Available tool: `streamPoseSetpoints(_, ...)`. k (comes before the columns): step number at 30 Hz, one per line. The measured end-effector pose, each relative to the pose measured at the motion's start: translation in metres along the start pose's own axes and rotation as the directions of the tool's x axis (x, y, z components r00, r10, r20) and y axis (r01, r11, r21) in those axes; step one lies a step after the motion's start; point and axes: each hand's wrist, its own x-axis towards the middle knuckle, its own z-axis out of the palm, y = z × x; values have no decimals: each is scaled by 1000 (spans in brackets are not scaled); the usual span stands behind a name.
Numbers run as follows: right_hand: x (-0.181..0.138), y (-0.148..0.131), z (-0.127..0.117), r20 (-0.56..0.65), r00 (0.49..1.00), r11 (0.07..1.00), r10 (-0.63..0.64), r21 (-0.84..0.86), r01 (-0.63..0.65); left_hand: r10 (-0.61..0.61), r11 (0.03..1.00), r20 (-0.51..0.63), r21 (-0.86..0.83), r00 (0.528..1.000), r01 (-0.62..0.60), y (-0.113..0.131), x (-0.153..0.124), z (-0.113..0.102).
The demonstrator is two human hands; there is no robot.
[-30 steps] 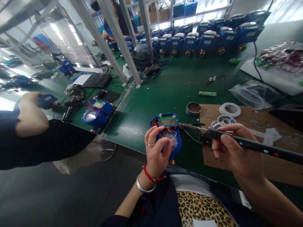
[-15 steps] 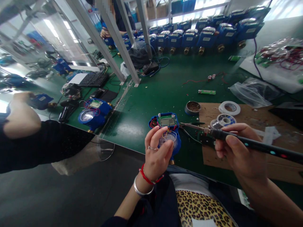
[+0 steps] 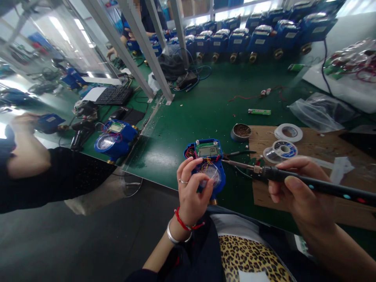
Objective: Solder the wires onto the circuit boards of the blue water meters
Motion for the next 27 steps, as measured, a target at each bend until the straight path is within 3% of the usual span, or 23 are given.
streamPoseSetpoints(4,-2,2,0,25,1000,1000,11,-19,-11,-52,997,10,-49,999,53,1,0,1)
streamPoseSetpoints(15,-3,2,0,105,992,993,72,-98,-62,-50,996,24,-78,998,52,0,2,2)
streamPoseSetpoints(27,0,4,-1,40,997,997,70,-47,-68,-56,993,37,-104,998,59,0,1,2)
